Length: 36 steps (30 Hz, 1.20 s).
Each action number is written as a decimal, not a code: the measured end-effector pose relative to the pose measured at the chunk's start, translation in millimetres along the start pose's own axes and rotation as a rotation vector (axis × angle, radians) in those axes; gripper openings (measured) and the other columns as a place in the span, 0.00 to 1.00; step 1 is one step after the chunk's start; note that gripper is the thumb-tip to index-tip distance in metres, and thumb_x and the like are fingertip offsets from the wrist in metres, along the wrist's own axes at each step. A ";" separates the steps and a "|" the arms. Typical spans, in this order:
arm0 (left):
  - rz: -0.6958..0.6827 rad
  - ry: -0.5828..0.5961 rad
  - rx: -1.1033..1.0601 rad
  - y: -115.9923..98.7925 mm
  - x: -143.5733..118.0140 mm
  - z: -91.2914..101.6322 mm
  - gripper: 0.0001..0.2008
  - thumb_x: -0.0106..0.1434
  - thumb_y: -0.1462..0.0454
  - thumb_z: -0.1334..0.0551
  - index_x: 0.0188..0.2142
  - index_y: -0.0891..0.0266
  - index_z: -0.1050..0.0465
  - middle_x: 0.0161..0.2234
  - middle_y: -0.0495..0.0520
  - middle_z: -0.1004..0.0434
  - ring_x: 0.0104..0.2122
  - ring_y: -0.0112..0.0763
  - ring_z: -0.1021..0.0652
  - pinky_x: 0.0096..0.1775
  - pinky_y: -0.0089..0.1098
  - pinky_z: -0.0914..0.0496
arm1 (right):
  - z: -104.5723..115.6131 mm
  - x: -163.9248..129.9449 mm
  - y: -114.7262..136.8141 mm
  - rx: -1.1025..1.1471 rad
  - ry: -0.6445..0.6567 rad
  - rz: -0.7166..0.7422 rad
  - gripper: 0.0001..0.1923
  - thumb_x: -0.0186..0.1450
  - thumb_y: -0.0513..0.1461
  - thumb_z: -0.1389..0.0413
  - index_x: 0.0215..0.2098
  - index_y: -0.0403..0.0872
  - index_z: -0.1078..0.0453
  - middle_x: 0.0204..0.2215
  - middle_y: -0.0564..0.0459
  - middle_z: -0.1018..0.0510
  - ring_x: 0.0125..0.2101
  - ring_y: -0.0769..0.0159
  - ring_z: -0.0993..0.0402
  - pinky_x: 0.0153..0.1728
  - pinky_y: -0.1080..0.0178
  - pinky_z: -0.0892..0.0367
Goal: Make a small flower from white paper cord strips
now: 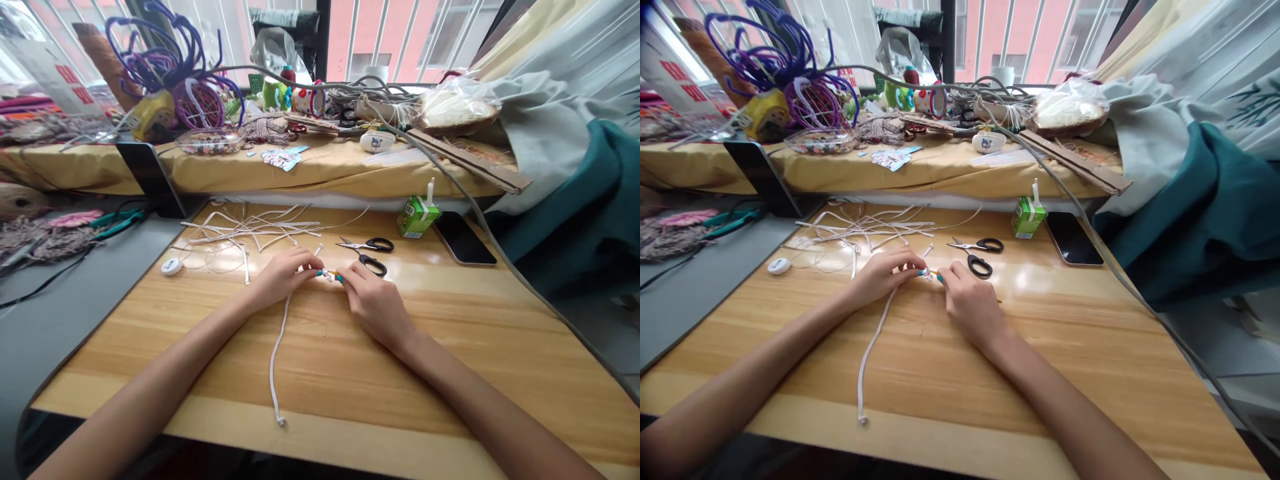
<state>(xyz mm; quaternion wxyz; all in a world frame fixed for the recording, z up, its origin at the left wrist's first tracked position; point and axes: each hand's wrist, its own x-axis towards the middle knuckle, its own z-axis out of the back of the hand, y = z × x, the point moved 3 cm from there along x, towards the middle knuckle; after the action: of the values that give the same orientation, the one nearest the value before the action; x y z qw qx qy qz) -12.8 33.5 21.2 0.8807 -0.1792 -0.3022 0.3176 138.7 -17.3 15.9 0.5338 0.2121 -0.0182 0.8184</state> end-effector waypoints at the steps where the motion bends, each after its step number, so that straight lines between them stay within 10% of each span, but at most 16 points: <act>1: 0.016 -0.001 -0.042 -0.4 0.1 0.6 0.05 0.58 0.68 0.45 0.32 0.65 0.31 0.28 0.51 0.28 0.28 0.24 0.31 0.31 0.24 0.36 | 0.4 0.5 -1.4 0.055 0.001 -0.009 0.12 0.63 0.34 0.57 0.40 0.47 0.34 0.32 0.52 0.29 0.29 0.70 0.34 0.24 0.69 0.45; 12: 0.152 -0.012 -0.305 -1.4 0.1 -2.1 0.07 0.58 0.64 0.44 0.32 0.65 0.28 0.29 0.51 0.27 0.30 0.26 0.29 0.33 0.26 0.37 | 4.4 8.4 -8.6 0.538 0.100 -0.046 0.11 0.62 0.33 0.56 0.31 0.44 0.32 0.31 0.51 0.26 0.32 0.68 0.32 0.34 0.67 0.40; 23: 0.375 0.292 -0.661 1.2 -1.1 -3.6 0.10 0.56 0.61 0.43 0.29 0.66 0.28 0.28 0.50 0.28 0.31 0.25 0.29 0.35 0.26 0.37 | 10.6 11.3 -15.1 0.491 0.242 0.060 0.12 0.62 0.33 0.57 0.32 0.45 0.31 0.32 0.52 0.25 0.32 0.68 0.32 0.33 0.67 0.41; 32: 0.226 0.247 -0.216 0.1 0.0 -4.0 0.10 0.58 0.62 0.46 0.28 0.66 0.30 0.26 0.51 0.30 0.28 0.26 0.32 0.32 0.27 0.39 | 14.3 12.7 -33.7 0.070 0.114 -0.095 0.15 0.62 0.36 0.57 0.43 0.47 0.34 0.38 0.47 0.28 0.33 0.61 0.32 0.29 0.63 0.40; 36: 0.048 0.162 0.086 0.0 1.1 -6.5 0.09 0.58 0.64 0.47 0.27 0.66 0.31 0.25 0.52 0.32 0.29 0.29 0.33 0.32 0.29 0.39 | 19.2 13.7 -37.9 0.399 -0.038 -0.240 0.21 0.62 0.34 0.58 0.53 0.51 0.47 0.34 0.50 0.31 0.25 0.70 0.34 0.25 0.66 0.38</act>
<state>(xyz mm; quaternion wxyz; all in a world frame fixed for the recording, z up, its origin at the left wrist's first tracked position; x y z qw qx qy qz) -7.8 33.5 16.8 0.9013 -0.1736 -0.2119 0.3357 173.6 5.9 31.0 0.5743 0.3294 0.1594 0.7323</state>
